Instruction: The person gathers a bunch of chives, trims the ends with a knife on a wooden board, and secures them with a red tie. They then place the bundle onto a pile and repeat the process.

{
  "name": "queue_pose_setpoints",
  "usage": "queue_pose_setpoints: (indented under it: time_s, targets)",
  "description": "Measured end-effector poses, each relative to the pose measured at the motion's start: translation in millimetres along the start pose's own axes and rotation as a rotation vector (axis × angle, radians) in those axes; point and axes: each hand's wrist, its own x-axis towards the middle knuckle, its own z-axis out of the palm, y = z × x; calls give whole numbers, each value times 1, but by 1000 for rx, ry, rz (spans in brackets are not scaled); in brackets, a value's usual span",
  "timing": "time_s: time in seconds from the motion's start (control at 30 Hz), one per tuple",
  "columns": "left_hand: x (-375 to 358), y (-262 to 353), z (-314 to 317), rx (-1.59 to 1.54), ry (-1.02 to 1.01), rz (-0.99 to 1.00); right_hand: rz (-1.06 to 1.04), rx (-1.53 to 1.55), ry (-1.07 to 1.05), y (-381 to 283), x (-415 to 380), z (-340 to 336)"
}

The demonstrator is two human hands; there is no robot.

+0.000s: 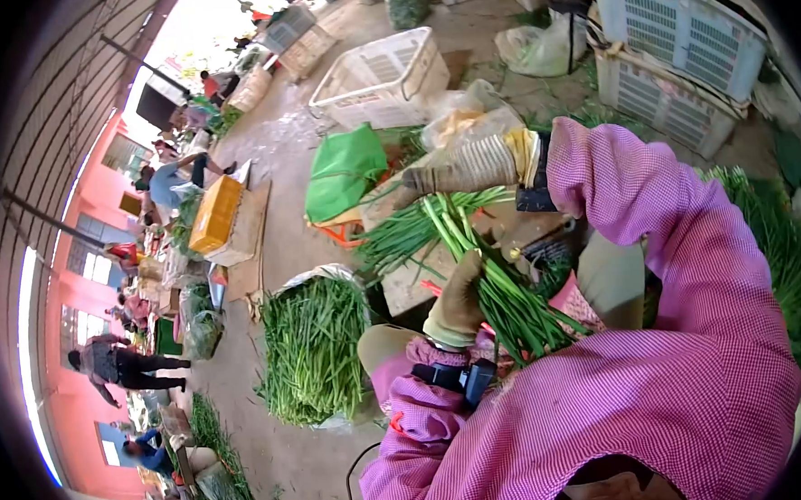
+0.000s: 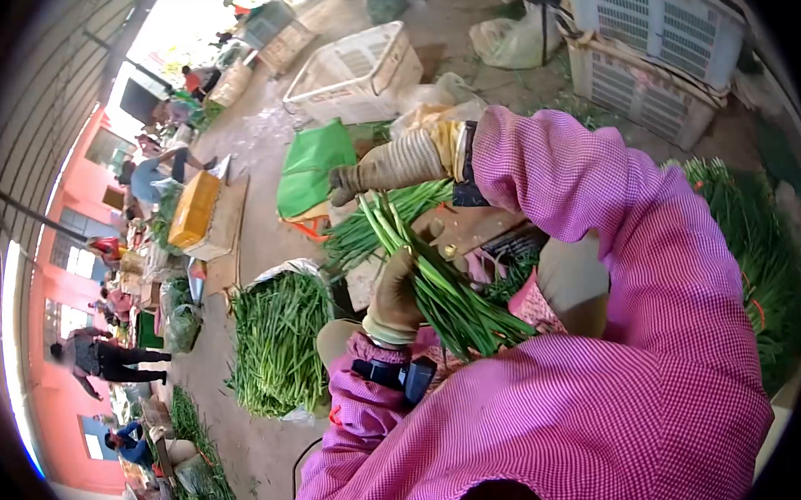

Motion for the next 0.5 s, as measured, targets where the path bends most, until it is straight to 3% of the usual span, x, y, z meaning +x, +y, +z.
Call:
queue_pose_setpoints:
  time_s: [0.17, 0.2, 0.3, 0.37, 0.47, 0.5]
  targets:
    - [0, -10, 2, -36, 66, 97, 72, 149, 438, 23, -14, 6]
    - [-1, -10, -2, -42, 64, 96, 101, 143, 454, 30, -19, 11]
    - [-2, -9, 2, 198, 251, 70, 188, -118, 180, 59, -28, 51]
    - [-2, -7, 9, 222, 254, 50, 33, -252, 131, 79, -40, 67]
    - [-3, -8, 11, 242, 236, 40, 5, -429, 158, 36, -48, 65]
    - [-3, -9, 17, 242, 296, 82, 251, -29, 258, 32, -42, 63]
